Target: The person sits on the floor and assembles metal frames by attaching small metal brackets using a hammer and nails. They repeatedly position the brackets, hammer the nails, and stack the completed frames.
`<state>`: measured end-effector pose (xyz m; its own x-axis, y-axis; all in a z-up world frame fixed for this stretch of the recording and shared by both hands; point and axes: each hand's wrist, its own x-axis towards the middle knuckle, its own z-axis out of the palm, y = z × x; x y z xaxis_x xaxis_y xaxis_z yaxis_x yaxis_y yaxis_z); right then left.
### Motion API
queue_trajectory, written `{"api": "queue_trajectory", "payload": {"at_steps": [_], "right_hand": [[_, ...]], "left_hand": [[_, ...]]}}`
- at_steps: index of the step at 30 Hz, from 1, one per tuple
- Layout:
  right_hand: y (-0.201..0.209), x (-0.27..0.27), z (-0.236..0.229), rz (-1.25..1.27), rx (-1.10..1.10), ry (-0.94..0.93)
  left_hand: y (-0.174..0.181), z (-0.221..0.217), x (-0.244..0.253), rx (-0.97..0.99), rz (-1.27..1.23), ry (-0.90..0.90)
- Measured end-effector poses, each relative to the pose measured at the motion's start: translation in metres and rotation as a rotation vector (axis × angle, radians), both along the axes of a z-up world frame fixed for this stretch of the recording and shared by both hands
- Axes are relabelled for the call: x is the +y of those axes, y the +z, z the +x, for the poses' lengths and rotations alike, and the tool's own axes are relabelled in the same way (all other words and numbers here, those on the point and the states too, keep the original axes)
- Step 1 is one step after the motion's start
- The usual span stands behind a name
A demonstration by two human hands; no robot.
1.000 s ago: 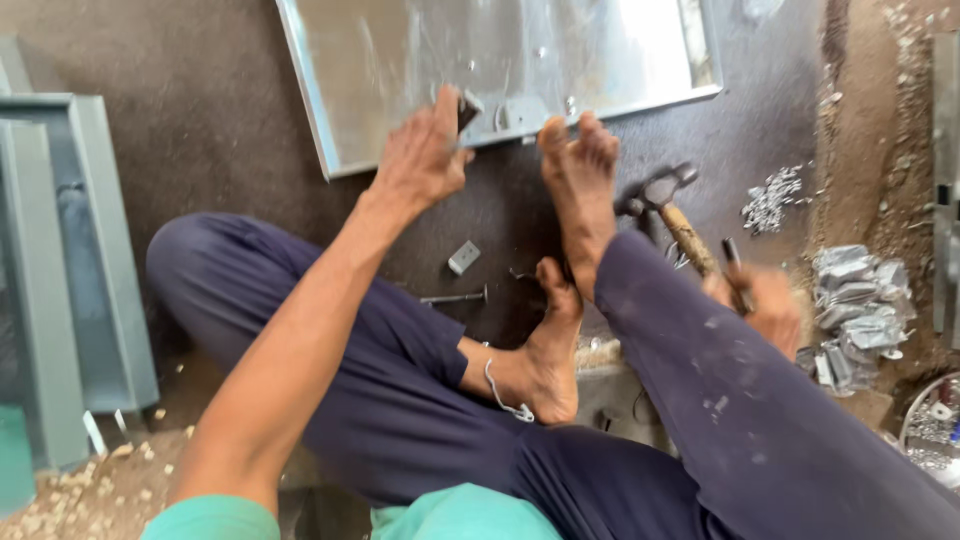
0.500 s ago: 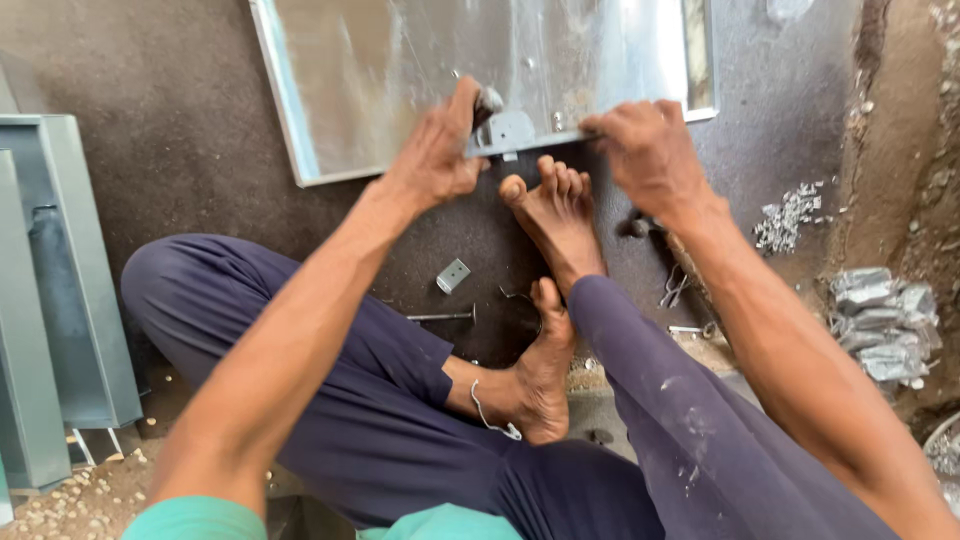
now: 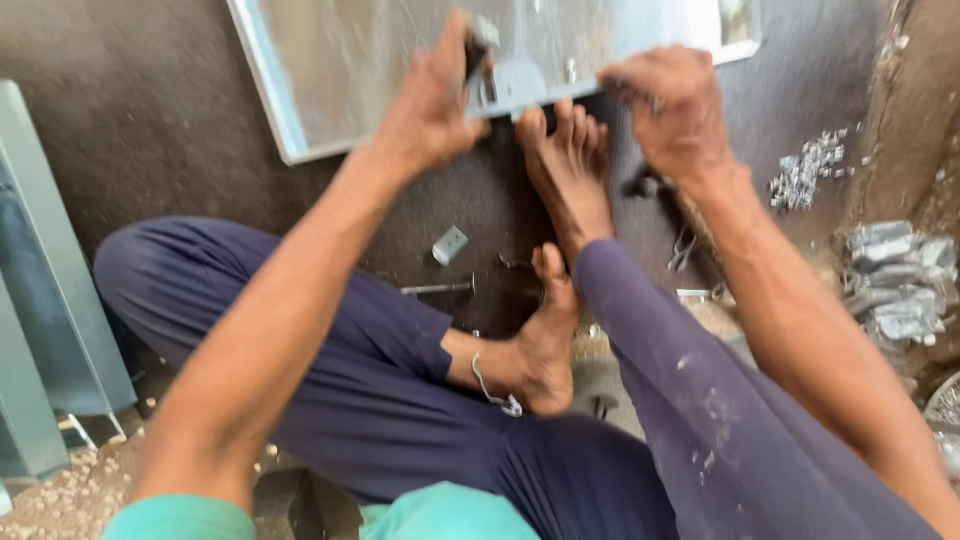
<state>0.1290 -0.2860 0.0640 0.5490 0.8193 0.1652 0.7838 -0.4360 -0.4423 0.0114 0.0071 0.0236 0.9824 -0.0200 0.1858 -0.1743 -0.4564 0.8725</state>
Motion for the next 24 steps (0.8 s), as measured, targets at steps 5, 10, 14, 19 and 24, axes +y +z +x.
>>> {"api": "queue_trajectory", "payload": {"at_steps": [5, 10, 14, 19, 24], "right_hand": [[-0.003, -0.008, 0.016, -0.002, 0.049, 0.012], [-0.015, 0.001, 0.016, 0.012, 0.009, -0.025], [-0.027, -0.002, 0.001, 0.008, 0.028, -0.023], [-0.022, -0.004, 0.005, 0.046, 0.004, -0.011], [-0.029, 0.006, 0.0, 0.021, 0.019, -0.043]], "left_hand": [[0.016, 0.009, 0.009, -0.032, 0.055, 0.05], [0.012, 0.011, -0.009, 0.095, -0.029, 0.055], [-0.014, -0.005, -0.013, 0.078, 0.006, 0.057], [-0.013, -0.002, -0.016, 0.002, -0.023, 0.051], [-0.006, -0.005, -0.009, 0.138, -0.004, 0.066]]}}
